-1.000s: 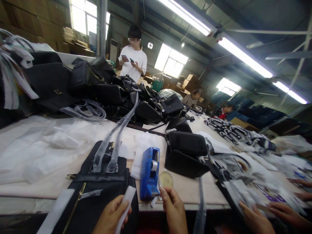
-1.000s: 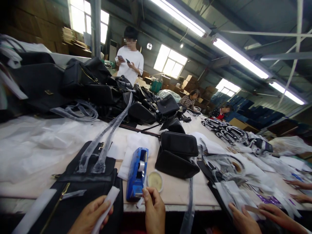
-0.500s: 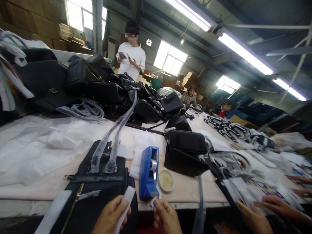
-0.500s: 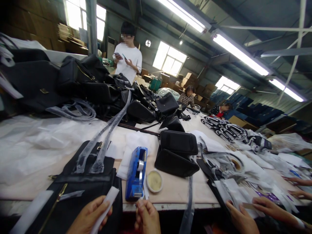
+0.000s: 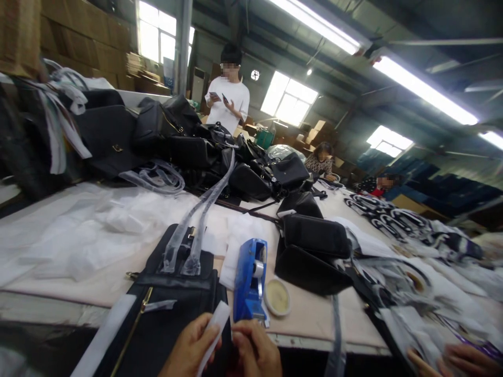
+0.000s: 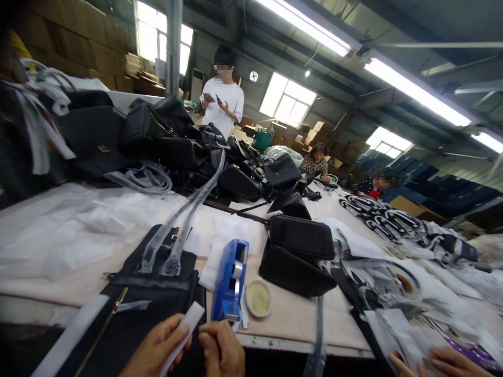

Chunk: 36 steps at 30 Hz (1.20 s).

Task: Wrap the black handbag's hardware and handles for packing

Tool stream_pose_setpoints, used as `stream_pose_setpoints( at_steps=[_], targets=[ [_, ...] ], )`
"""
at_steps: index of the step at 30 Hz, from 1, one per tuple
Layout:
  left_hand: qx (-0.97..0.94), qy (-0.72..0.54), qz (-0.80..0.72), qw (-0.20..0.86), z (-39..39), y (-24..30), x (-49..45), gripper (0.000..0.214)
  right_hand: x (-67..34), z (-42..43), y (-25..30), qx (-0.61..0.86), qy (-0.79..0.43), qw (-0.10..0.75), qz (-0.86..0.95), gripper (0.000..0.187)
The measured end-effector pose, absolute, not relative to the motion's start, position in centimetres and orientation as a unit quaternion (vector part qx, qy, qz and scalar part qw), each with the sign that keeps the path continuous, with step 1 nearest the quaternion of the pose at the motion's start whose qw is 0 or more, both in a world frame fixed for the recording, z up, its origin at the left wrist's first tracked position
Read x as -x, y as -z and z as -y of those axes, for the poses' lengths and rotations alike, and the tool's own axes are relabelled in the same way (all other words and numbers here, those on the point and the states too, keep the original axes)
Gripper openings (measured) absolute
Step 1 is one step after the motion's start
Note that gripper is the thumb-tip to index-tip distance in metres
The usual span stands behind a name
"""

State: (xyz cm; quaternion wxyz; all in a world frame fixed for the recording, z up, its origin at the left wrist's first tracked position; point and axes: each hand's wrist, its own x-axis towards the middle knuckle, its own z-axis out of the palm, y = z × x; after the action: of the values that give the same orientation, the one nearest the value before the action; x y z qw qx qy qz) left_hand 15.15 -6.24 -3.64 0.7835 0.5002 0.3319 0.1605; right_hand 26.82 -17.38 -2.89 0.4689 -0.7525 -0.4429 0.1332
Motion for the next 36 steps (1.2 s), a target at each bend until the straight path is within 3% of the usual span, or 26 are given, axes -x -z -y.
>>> stream_pose_setpoints(
  at_steps=[7,10,16,25,32,36],
  targets=[
    [-0.54,-0.141,-0.286,0.779,6.1,4.6,-14.6,0.051,-27.6,14.9,1.0,0.738,-0.081,0.348,0.573,0.021],
    [-0.537,-0.131,-0.261,0.791,5.9,5.2,-14.4,0.05,-28.0,15.1,1.1,0.74,-0.083,0.334,0.578,0.021],
    [-0.53,-0.115,-0.217,0.811,5.2,5.7,-14.2,0.046,-28.2,14.9,0.2,0.759,-0.213,0.386,0.479,0.049],
    [-0.356,-0.079,-0.172,0.915,4.5,3.3,-13.5,0.035,-26.1,14.7,3.5,0.709,-0.273,0.564,0.322,0.034],
    [-0.181,-0.038,-0.173,0.967,3.9,4.1,-13.3,0.026,-25.2,13.5,4.8,0.679,-0.235,0.599,0.354,0.034],
    [-0.173,-0.031,-0.18,0.968,3.9,4.3,-13.2,0.027,-25.4,13.5,4.8,0.673,-0.267,0.6,0.34,0.033]
  ],
)
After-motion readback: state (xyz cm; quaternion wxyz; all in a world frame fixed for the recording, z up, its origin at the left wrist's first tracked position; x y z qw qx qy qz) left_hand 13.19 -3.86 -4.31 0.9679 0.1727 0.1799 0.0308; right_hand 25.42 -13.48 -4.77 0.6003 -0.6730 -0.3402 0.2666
